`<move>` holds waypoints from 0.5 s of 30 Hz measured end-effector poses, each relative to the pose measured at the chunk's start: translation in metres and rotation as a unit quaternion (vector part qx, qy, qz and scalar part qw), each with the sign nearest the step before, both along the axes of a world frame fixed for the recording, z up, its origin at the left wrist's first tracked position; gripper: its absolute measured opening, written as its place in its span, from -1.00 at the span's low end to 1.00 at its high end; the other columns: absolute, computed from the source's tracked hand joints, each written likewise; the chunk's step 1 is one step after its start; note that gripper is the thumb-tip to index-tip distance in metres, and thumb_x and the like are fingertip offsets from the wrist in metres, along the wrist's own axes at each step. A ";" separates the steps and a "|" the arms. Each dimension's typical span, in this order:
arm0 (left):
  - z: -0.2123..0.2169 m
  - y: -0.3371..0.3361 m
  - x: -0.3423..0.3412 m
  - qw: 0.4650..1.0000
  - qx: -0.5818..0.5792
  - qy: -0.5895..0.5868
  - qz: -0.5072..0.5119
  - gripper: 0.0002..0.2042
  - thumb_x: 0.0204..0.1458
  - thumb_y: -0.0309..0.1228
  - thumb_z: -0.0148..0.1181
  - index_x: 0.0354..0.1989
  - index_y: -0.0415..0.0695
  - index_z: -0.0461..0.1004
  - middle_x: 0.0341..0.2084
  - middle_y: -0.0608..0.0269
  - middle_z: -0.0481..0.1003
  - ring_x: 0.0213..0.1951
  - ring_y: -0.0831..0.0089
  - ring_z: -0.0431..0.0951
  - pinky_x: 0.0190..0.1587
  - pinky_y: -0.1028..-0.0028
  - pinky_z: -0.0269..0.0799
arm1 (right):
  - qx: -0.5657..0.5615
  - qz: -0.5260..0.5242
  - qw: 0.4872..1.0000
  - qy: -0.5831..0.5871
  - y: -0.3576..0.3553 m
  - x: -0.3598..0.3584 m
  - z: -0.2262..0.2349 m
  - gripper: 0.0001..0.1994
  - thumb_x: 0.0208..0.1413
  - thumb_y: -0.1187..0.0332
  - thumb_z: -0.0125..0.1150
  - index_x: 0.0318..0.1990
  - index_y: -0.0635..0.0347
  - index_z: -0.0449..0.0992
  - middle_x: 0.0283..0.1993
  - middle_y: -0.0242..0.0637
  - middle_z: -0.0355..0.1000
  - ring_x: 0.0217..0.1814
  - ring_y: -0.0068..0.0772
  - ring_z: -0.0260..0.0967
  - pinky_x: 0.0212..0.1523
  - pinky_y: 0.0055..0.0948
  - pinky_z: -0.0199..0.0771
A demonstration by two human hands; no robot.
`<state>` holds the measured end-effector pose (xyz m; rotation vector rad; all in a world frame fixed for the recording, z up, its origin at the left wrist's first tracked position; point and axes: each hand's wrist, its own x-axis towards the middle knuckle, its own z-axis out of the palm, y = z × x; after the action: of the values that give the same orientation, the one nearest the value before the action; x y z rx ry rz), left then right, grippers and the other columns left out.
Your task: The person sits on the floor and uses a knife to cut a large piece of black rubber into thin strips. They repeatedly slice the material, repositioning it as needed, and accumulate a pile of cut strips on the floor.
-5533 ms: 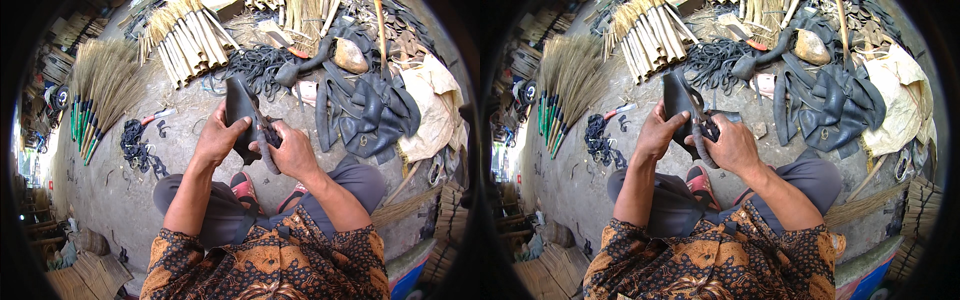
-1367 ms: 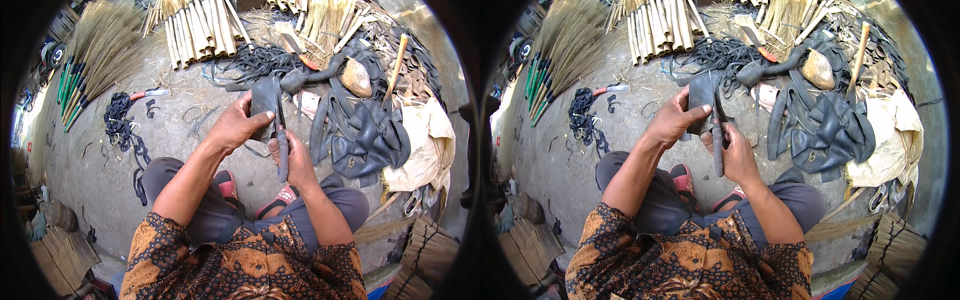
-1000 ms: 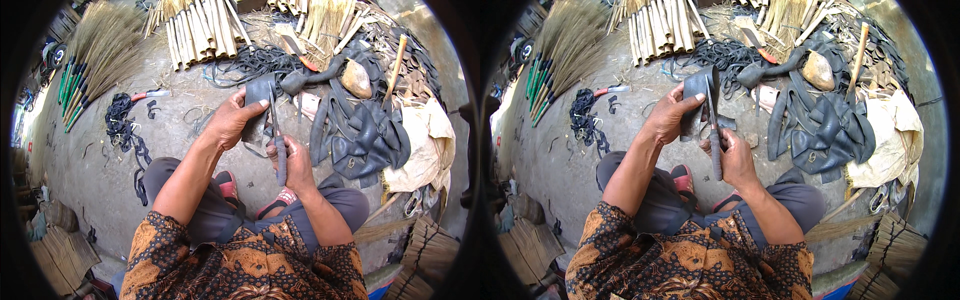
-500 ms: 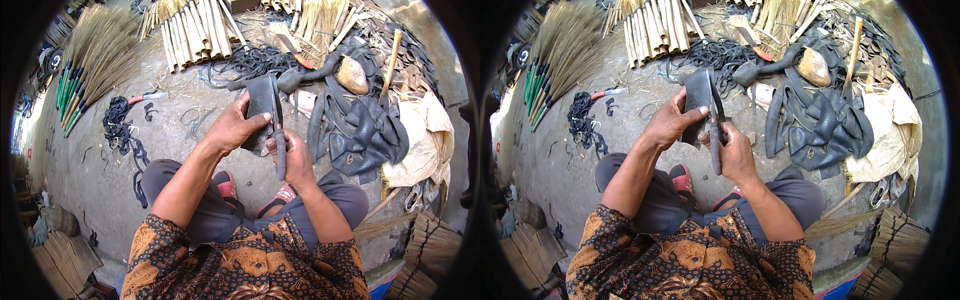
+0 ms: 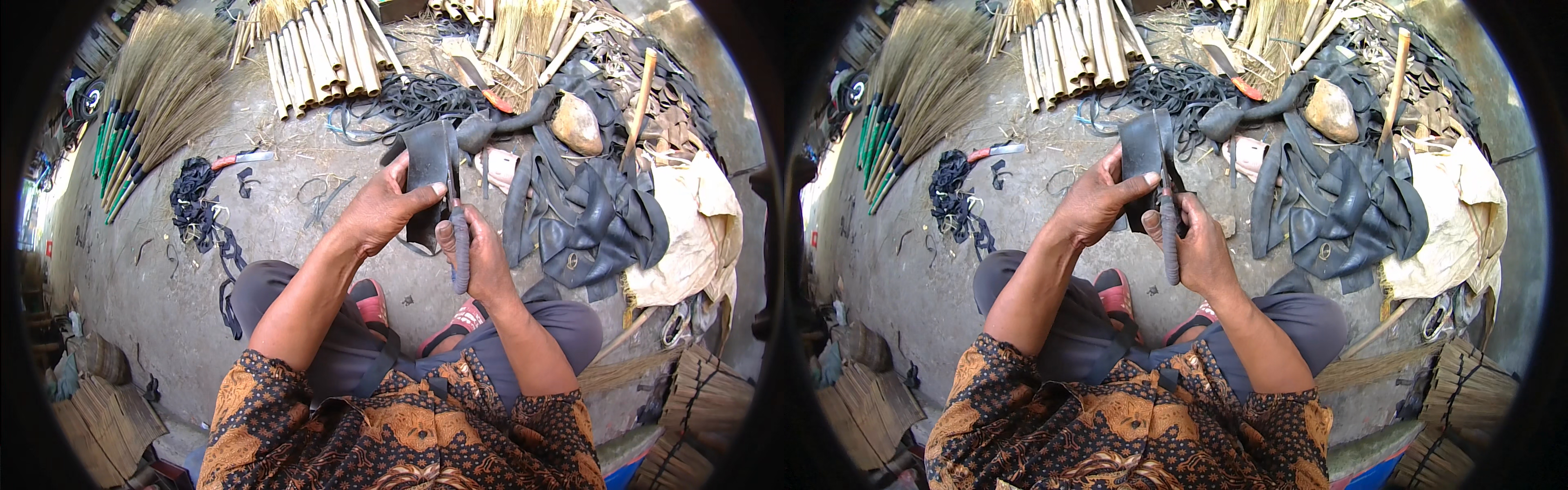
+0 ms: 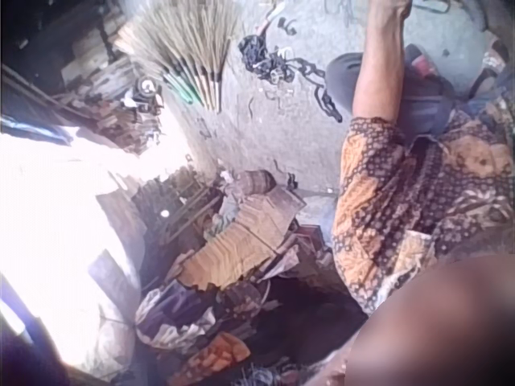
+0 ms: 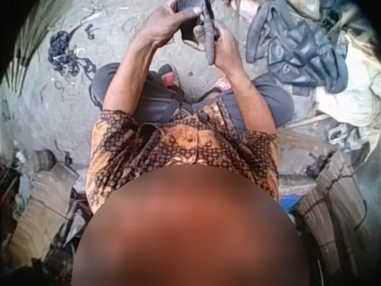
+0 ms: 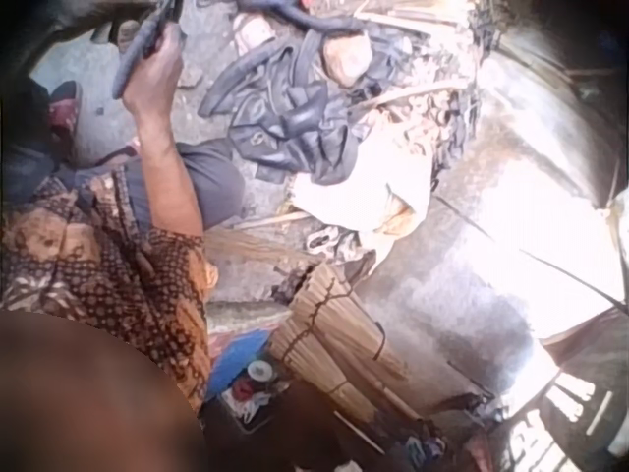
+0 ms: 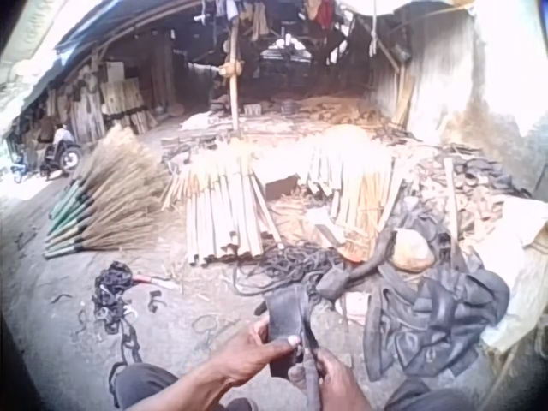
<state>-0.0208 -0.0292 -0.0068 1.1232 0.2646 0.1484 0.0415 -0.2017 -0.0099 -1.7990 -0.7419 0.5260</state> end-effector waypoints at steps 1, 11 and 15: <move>0.000 -0.001 0.000 1.000 0.005 -0.006 0.004 -0.53 0.16 -0.43 0.33 0.21 -0.19 0.34 -0.16 0.34 0.55 -0.16 0.57 0.57 -0.02 0.48 0.54 | -0.027 0.000 1.000 0.012 -0.002 0.001 0.002 -0.54 0.21 0.03 0.35 -0.10 0.34 0.49 -0.46 -0.37 0.43 -0.43 -0.65 0.31 -0.42 -0.52 0.33; 0.008 0.013 0.003 0.997 -0.051 -0.016 0.062 -0.56 0.15 -0.45 0.32 0.19 -0.20 0.35 -0.12 0.29 0.54 -0.13 0.51 0.58 0.01 0.38 0.56 | 0.027 0.011 0.989 0.144 -0.002 -0.009 0.004 -0.63 0.21 0.22 0.39 -0.06 0.37 0.49 -0.41 -0.28 0.53 -0.42 -0.63 0.40 -0.39 -0.53 0.40; 0.004 0.002 0.000 1.000 -0.009 -0.012 0.027 -0.54 0.15 -0.45 0.33 0.20 -0.22 0.34 -0.12 0.28 0.54 -0.13 0.52 0.57 0.01 0.42 0.55 | 0.019 0.011 0.999 0.033 -0.004 -0.001 0.003 -0.57 0.21 0.13 0.38 -0.05 0.37 0.49 -0.42 -0.25 0.53 -0.42 -0.59 0.41 -0.39 -0.48 0.42</move>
<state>-0.0209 -0.0272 -0.0031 1.0957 0.2755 0.2067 0.0401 -0.2053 -0.0065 -1.7330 -0.7215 0.5794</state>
